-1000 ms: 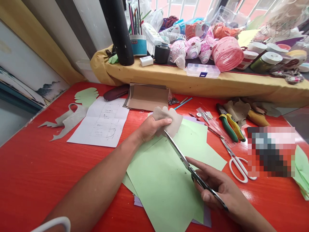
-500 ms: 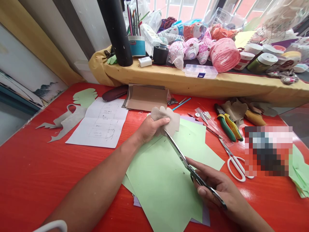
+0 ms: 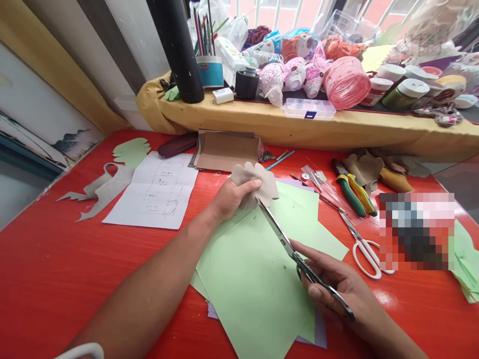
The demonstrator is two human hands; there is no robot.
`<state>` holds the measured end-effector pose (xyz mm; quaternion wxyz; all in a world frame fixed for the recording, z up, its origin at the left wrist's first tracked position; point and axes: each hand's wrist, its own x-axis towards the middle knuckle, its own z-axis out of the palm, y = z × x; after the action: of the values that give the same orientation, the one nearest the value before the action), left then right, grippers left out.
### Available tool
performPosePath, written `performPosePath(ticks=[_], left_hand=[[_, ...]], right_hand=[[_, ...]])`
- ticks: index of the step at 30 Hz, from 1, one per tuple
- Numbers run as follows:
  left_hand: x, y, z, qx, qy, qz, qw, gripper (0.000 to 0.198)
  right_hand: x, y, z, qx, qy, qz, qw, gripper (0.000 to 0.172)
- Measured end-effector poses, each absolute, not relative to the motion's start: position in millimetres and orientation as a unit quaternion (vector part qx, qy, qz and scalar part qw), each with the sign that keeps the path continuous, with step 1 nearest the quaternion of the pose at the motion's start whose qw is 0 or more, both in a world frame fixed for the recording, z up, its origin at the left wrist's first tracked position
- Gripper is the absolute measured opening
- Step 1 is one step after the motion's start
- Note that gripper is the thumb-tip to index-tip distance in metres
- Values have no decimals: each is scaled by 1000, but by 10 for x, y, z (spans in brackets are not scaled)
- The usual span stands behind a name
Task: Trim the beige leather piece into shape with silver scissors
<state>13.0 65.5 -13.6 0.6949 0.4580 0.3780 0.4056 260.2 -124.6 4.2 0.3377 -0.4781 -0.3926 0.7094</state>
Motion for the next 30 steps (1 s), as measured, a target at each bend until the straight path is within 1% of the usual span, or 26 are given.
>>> performPosePath(ticks=[5, 10, 13, 22, 30], left_hand=[[128, 653, -121, 459, 366, 410, 698, 28], [138, 649, -72, 446, 369, 406, 708, 30], [137, 651, -65, 443, 365, 404, 713, 31], [136, 658, -75, 434, 356, 403, 722, 32], [141, 658, -85, 431, 346, 420, 719, 34]], right_hand=[[2616, -1245, 45, -426, -383, 732, 369, 73], [2632, -1236, 44, -412, -372, 748, 364, 72], [2644, -1227, 22, -398, -378, 752, 365, 72], [2661, -1228, 7, -412, -406, 736, 352, 86], [2669, -1213, 19, -398, -388, 747, 364, 78]])
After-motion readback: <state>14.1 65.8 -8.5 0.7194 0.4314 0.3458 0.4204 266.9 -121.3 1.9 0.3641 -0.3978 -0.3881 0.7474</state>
